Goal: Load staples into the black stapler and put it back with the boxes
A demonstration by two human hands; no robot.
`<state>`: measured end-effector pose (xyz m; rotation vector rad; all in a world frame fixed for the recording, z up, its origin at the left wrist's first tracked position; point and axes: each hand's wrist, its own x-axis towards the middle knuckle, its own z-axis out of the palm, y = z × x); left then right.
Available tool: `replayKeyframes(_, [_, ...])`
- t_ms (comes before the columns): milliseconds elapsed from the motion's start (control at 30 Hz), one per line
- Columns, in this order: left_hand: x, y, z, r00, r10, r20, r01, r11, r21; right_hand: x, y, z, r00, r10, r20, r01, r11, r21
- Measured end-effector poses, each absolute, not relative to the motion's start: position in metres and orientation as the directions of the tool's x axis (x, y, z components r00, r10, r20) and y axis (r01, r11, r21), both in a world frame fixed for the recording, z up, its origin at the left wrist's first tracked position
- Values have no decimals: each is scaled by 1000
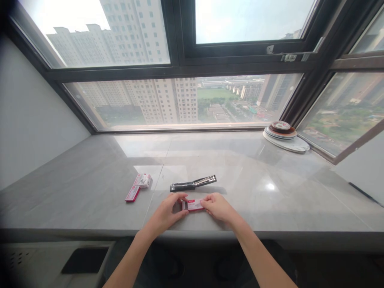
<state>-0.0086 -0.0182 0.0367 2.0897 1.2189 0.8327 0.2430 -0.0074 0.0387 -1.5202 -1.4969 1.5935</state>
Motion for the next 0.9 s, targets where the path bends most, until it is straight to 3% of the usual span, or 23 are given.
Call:
replayKeyframes(167, [-13,-22,34,362,893,268,526,-433,732,267,-2,40,-196,899,-391,495,-254,-831])
replayKeyframes(267, [-11,-23,33,357,891,281,538,-442,718,261,-4,53,-133,977,-165,644,-42,-764])
replayKeyframes(367, [-10,-23,32,354,893,277,531,-436,727,235,-3,68,-262,965,22,734,214,-644])
replayKeyframes(500, [-11,-24,36,357,894,270,518,-430,740,197,9,76,-450,892,45,787,420,-453])
replayKeyframes(600, [-12,-26,38,361,894,267,516,-430,741,186,15,77,-515,856,32,781,485,-394])
replayKeyframes(700, [-12,-26,37,352,896,271,519,-428,740,195,11,75,-504,861,64,739,468,-485])
replayKeyframes(800, [-12,-25,35,351,896,271,518,-427,741,219,-1,68,-406,912,55,659,334,-674])
replayKeyframes(900, [-13,-25,35,360,888,285,527,-446,724,245,-13,54,-290,957,19,602,197,-774])
